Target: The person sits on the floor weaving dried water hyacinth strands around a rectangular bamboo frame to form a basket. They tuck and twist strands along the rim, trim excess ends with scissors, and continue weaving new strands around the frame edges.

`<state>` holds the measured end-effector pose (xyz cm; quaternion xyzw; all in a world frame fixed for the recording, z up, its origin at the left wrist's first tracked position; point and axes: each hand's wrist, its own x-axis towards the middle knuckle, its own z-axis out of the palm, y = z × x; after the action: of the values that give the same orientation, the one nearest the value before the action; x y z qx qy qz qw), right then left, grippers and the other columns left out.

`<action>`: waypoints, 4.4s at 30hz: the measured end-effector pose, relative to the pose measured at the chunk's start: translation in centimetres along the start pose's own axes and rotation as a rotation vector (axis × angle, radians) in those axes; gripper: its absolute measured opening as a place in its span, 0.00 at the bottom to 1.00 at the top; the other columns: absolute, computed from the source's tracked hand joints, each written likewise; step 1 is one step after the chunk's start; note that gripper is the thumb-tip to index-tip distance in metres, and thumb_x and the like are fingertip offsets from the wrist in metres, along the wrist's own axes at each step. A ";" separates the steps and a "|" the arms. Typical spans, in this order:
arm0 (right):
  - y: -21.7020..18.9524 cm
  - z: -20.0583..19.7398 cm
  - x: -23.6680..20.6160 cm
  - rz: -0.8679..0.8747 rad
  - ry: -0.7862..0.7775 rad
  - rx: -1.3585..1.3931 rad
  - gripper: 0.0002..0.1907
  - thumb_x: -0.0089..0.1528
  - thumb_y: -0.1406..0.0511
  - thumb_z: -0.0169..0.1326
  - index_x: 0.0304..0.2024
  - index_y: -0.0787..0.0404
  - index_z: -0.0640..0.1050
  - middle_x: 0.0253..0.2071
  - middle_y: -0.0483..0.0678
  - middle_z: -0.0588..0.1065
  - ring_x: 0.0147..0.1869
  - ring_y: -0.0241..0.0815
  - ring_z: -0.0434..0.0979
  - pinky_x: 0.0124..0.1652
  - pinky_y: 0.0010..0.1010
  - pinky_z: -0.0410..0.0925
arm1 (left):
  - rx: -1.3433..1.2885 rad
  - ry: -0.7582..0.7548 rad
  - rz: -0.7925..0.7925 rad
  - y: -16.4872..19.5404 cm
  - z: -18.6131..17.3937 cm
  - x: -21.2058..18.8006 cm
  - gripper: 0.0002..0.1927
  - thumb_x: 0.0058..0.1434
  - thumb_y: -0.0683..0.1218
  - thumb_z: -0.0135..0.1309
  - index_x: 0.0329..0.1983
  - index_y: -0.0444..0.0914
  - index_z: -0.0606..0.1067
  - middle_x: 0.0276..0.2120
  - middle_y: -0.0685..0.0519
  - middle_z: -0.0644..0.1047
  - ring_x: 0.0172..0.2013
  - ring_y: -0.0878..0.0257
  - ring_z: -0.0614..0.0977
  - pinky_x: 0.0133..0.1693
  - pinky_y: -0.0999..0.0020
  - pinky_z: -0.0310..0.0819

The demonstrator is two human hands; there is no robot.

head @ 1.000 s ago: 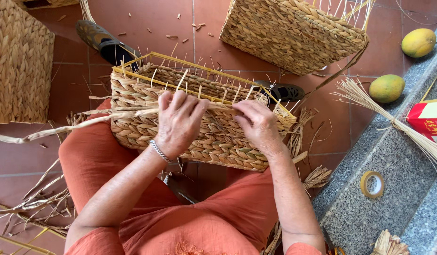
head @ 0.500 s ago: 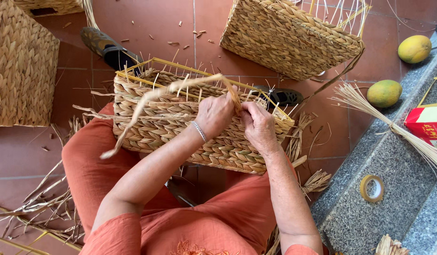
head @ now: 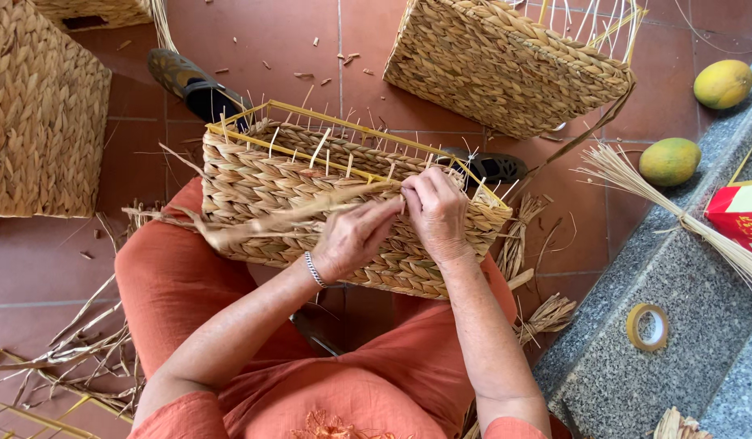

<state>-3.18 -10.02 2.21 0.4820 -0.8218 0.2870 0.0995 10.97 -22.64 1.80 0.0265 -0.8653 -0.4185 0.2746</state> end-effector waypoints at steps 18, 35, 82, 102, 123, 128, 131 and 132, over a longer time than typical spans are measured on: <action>0.8 1.3 -0.9 0.081 0.118 -0.005 0.11 0.62 0.67 0.68 0.39 0.61 0.77 0.28 0.43 0.74 0.32 0.35 0.76 0.30 0.30 0.72 | 0.522 -0.099 -0.160 -4.0 -6.8 -0.7 0.05 0.68 0.42 0.56 0.45 0.37 0.75 0.28 0.51 0.75 0.28 0.56 0.78 0.30 0.60 0.72; -1.5 -2.9 0.3 -0.059 -0.141 0.238 0.15 0.60 0.74 0.61 0.50 0.61 0.82 0.48 0.52 0.81 0.52 0.45 0.83 0.52 0.33 0.78 | 0.536 -0.210 0.047 -1.6 -6.7 0.1 0.09 0.60 0.39 0.53 0.44 0.37 0.73 0.34 0.51 0.75 0.38 0.55 0.77 0.41 0.58 0.71; -2.3 1.0 1.1 0.047 -0.020 0.153 0.06 0.62 0.68 0.66 0.34 0.62 0.81 0.32 0.45 0.78 0.35 0.39 0.80 0.33 0.31 0.74 | 0.764 -0.122 0.365 -4.3 -6.7 0.7 0.15 0.58 0.44 0.54 0.48 0.36 0.70 0.60 0.43 0.69 0.62 0.51 0.70 0.58 0.49 0.71; -3.6 6.1 0.5 -0.146 0.240 -0.181 0.05 0.64 0.75 0.62 0.37 0.61 0.80 0.35 0.46 0.72 0.39 0.39 0.77 0.32 0.24 0.75 | 0.979 -0.023 0.078 -2.3 -16.3 -3.0 0.22 0.63 0.44 0.61 0.61 0.42 0.77 0.56 0.47 0.74 0.58 0.52 0.73 0.60 0.48 0.65; -5.0 1.4 1.2 -0.133 0.021 0.149 0.11 0.58 0.74 0.63 0.41 0.59 0.77 0.48 0.45 0.78 0.48 0.44 0.77 0.49 0.34 0.73 | 1.163 -0.026 0.057 1.7 -23.9 0.4 0.04 0.62 0.41 0.59 0.40 0.42 0.79 0.40 0.51 0.71 0.43 0.55 0.74 0.46 0.58 0.66; -5.0 1.2 0.9 -0.174 0.004 0.167 0.11 0.57 0.75 0.62 0.39 0.60 0.75 0.49 0.47 0.78 0.47 0.47 0.76 0.46 0.35 0.72 | 0.738 0.148 -0.035 -1.8 -23.0 2.5 0.11 0.70 0.34 0.62 0.52 0.38 0.80 0.46 0.46 0.70 0.46 0.52 0.76 0.42 0.62 0.74; -5.3 1.1 1.3 -0.217 0.002 0.110 0.11 0.56 0.75 0.62 0.39 0.62 0.75 0.50 0.49 0.79 0.47 0.49 0.76 0.47 0.36 0.73 | 0.381 0.161 0.148 -3.0 -17.7 2.5 0.22 0.57 0.33 0.63 0.55 0.39 0.79 0.54 0.47 0.73 0.53 0.48 0.78 0.52 0.57 0.78; -5.4 1.0 1.4 -0.224 -0.001 0.098 0.11 0.56 0.75 0.62 0.39 0.62 0.75 0.50 0.50 0.79 0.49 0.50 0.77 0.48 0.38 0.73 | 0.268 0.087 0.220 -3.3 -15.7 2.5 0.24 0.52 0.34 0.62 0.54 0.36 0.78 0.57 0.42 0.73 0.57 0.45 0.78 0.58 0.51 0.78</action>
<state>0.84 -13.64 4.04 0.5750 -0.7480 0.3136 0.1070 16.07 -36.59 8.36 -0.0138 -0.8982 -0.2655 0.3501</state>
